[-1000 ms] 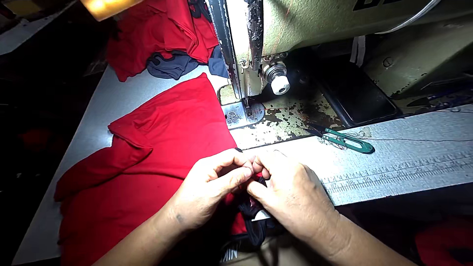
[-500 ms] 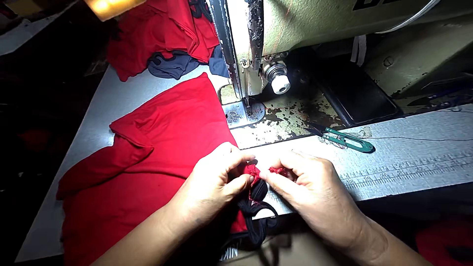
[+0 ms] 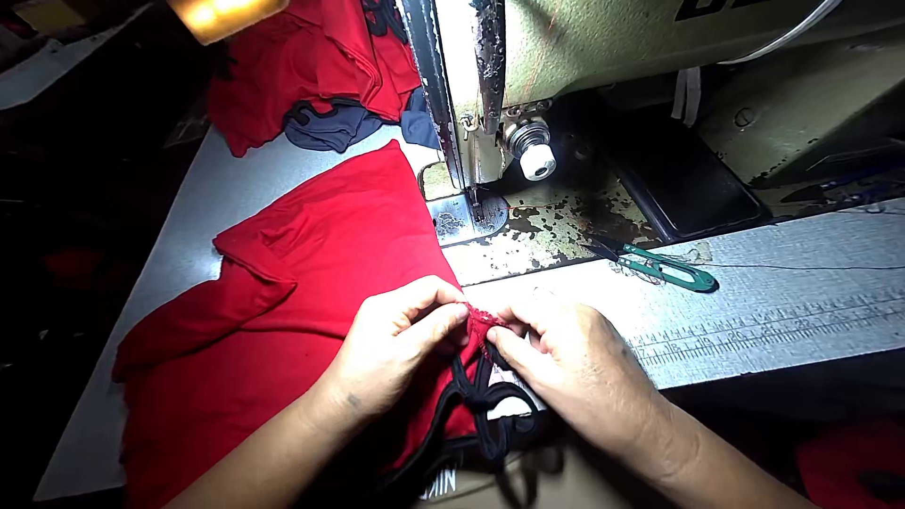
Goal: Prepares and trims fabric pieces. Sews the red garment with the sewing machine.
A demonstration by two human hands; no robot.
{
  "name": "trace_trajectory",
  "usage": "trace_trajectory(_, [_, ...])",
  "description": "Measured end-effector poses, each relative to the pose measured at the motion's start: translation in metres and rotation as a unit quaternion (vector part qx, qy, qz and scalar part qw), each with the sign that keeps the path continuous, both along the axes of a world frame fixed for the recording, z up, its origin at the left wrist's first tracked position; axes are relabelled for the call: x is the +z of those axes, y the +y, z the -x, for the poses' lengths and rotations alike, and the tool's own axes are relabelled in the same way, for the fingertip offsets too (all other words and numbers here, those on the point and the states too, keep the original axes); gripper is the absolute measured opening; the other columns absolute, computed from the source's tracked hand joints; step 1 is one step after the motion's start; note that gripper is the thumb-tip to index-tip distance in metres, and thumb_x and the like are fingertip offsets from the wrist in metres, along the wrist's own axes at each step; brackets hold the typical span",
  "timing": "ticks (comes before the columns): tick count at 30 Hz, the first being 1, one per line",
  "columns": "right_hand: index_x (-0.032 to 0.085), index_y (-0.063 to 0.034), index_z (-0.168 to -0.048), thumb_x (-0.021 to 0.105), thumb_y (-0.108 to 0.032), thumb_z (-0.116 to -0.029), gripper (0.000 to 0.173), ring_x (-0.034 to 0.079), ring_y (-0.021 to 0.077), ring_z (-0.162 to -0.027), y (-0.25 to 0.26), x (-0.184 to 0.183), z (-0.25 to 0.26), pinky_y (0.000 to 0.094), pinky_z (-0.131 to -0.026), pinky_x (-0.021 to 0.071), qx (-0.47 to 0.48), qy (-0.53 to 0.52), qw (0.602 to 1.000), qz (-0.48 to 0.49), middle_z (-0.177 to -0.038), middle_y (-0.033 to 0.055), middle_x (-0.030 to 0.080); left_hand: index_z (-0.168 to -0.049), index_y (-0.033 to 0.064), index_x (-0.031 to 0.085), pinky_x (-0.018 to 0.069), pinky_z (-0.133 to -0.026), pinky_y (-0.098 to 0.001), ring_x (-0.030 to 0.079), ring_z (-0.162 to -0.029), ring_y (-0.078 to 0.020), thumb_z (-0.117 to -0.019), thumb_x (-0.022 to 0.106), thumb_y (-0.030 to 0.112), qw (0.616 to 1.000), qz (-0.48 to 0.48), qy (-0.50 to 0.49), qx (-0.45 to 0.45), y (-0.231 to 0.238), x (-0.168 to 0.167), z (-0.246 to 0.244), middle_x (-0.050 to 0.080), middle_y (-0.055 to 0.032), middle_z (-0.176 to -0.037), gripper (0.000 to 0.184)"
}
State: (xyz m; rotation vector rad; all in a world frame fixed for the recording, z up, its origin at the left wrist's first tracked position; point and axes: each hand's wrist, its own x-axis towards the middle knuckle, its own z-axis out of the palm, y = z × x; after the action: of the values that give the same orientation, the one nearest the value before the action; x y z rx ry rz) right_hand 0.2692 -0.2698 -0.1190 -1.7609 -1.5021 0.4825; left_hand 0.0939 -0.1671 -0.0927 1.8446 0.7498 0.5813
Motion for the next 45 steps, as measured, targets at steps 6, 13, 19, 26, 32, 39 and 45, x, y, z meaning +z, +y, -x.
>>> trace_trajectory(6, [0.070, -0.0242, -0.084, 0.061, -0.027, -0.0914, 0.012, 0.051, -0.0034, -0.059, 0.000, 0.001, -0.011, 0.0174, -0.052, 0.0425, 0.024, 0.064, 0.998, 0.005, -0.069, -0.0143, 0.055, -0.098, 0.0073, 0.065, 0.0609, -0.069, -0.0226, 0.071, -0.071, -0.0095, -0.1025, 0.050, 0.003, 0.984, 0.169, -0.047, 0.012, -0.002, 0.005, -0.003, 0.070, -0.0041, -0.080, 0.016])
trace_trajectory(13, [0.072, -0.0057, -0.115, 0.066, -0.023, -0.0943, 0.028, 0.064, 0.0376, -0.103, -0.009, 0.010, -0.063, 0.0550, -0.081, 0.0518, -0.100, -0.181, 0.977, -0.051, -0.109, 0.0161, 0.068, -0.099, 0.0104, 0.067, 0.0525, -0.061, -0.0166, 0.061, -0.063, -0.0041, -0.1018, 0.053, 0.009, 0.984, 0.173, -0.051, -0.004, -0.002, 0.004, 0.000, 0.065, -0.0011, -0.076, 0.014])
trace_trajectory(19, [0.073, 0.0009, -0.113, 0.059, -0.014, -0.0981, 0.025, 0.061, 0.0427, -0.106, -0.019, -0.003, -0.099, 0.0551, -0.085, 0.0501, -0.121, -0.261, 0.958, -0.016, -0.107, 0.0211, 0.065, -0.100, 0.0109, 0.064, 0.0558, -0.066, -0.0193, 0.064, -0.068, -0.0068, -0.1038, 0.050, 0.009, 0.974, 0.216, -0.066, -0.002, -0.004, 0.006, -0.004, 0.068, -0.0045, -0.083, 0.014])
trace_trajectory(26, [0.065, -0.0136, -0.108, 0.047, -0.017, -0.1015, 0.020, 0.064, 0.0026, -0.068, -0.020, 0.023, -0.076, 0.0224, -0.059, 0.0530, -0.086, -0.058, 0.995, -0.012, -0.081, -0.0056, 0.067, -0.095, 0.0185, 0.064, 0.0519, -0.073, -0.0139, 0.066, -0.084, -0.0005, -0.1005, 0.057, 0.019, 0.953, 0.279, -0.079, -0.083, 0.005, 0.006, 0.008, 0.074, -0.0034, -0.106, 0.008])
trace_trajectory(32, [0.074, -0.0294, -0.107, 0.054, -0.040, -0.0961, 0.025, 0.055, -0.0010, -0.060, -0.020, 0.045, -0.040, 0.0232, -0.052, 0.0438, 0.056, -0.100, 0.992, 0.048, -0.069, -0.0150, 0.058, -0.086, 0.0154, 0.072, 0.0530, -0.099, -0.0280, 0.067, -0.112, -0.0121, -0.0915, 0.068, 0.018, 0.958, 0.236, -0.079, -0.144, 0.009, 0.006, 0.014, 0.074, -0.0044, -0.111, 0.007])
trace_trajectory(39, [0.077, -0.0270, -0.092, 0.058, -0.042, -0.0930, 0.024, 0.058, 0.0112, -0.055, -0.009, 0.048, -0.027, 0.0303, -0.044, 0.0384, 0.080, -0.290, 0.954, -0.019, -0.063, -0.0069, 0.057, -0.086, 0.0136, 0.076, 0.0552, -0.094, -0.0240, 0.068, -0.109, -0.0097, -0.0897, 0.069, 0.014, 0.968, 0.192, -0.052, -0.154, 0.008, 0.006, 0.013, 0.074, -0.0034, -0.116, 0.008])
trace_trajectory(45, [0.076, -0.0297, -0.093, 0.055, -0.040, -0.0973, 0.024, 0.057, 0.0071, -0.056, 0.004, 0.038, -0.020, 0.0290, -0.047, 0.0377, 0.129, -0.253, 0.959, -0.024, -0.062, -0.0104, 0.056, -0.089, 0.0138, 0.078, 0.0558, -0.091, -0.0217, 0.069, -0.104, -0.0060, -0.0904, 0.070, 0.015, 0.963, 0.199, -0.055, -0.175, 0.007, 0.006, 0.013, 0.074, -0.0013, -0.115, 0.008])
